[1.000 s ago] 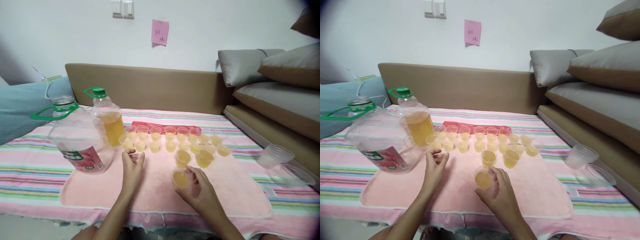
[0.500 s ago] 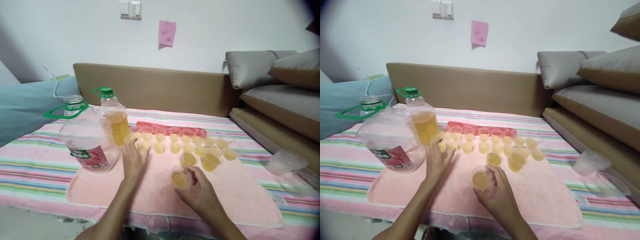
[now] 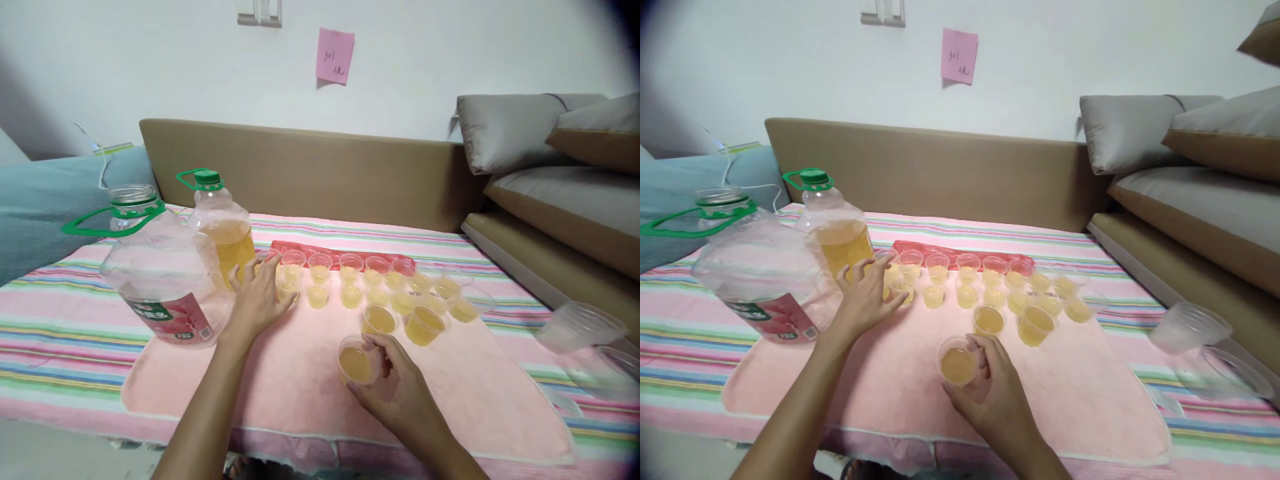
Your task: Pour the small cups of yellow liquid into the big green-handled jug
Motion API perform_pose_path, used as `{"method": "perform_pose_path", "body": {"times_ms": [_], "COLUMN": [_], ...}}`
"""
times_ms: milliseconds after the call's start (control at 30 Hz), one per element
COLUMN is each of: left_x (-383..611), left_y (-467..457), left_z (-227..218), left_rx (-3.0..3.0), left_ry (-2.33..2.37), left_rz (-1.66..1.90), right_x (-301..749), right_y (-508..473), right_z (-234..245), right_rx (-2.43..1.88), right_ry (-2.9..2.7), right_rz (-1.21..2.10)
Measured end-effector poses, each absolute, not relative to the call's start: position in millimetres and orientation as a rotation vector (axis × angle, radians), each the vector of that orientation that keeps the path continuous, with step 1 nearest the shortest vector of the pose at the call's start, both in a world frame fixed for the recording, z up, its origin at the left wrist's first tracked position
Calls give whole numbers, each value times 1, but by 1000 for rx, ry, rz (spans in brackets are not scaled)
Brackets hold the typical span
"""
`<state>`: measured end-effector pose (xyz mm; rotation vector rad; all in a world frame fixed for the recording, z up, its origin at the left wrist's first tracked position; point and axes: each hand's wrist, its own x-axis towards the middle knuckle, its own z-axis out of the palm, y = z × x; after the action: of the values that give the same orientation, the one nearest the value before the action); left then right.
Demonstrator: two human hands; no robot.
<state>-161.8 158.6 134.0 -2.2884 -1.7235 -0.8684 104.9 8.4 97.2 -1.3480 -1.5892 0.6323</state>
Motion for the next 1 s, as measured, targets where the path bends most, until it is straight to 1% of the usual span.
{"method": "perform_pose_path", "body": {"times_ms": [267, 500, 733, 833, 1000], "left_x": [-155, -152, -158, -162, -160], "left_y": [161, 161, 142, 126, 99], "left_z": [134, 131, 144, 147, 143], "left_rx": [-2320, -2321, -2280, -2318, -2511], "left_ry": [-1728, -1715, -1716, -1701, -1695], "left_rz": [-818, -889, -1009, -1200, -1753], "right_x": [111, 115, 113, 112, 111], "right_y": [9, 9, 8, 9, 9], "right_z": [86, 81, 83, 81, 78], "right_rx": [-1332, -1321, -1310, -1282, -1288], "right_ry": [-1617, -1670, -1636, -1630, -1620], "right_rz": [634, 623, 642, 613, 612]}}
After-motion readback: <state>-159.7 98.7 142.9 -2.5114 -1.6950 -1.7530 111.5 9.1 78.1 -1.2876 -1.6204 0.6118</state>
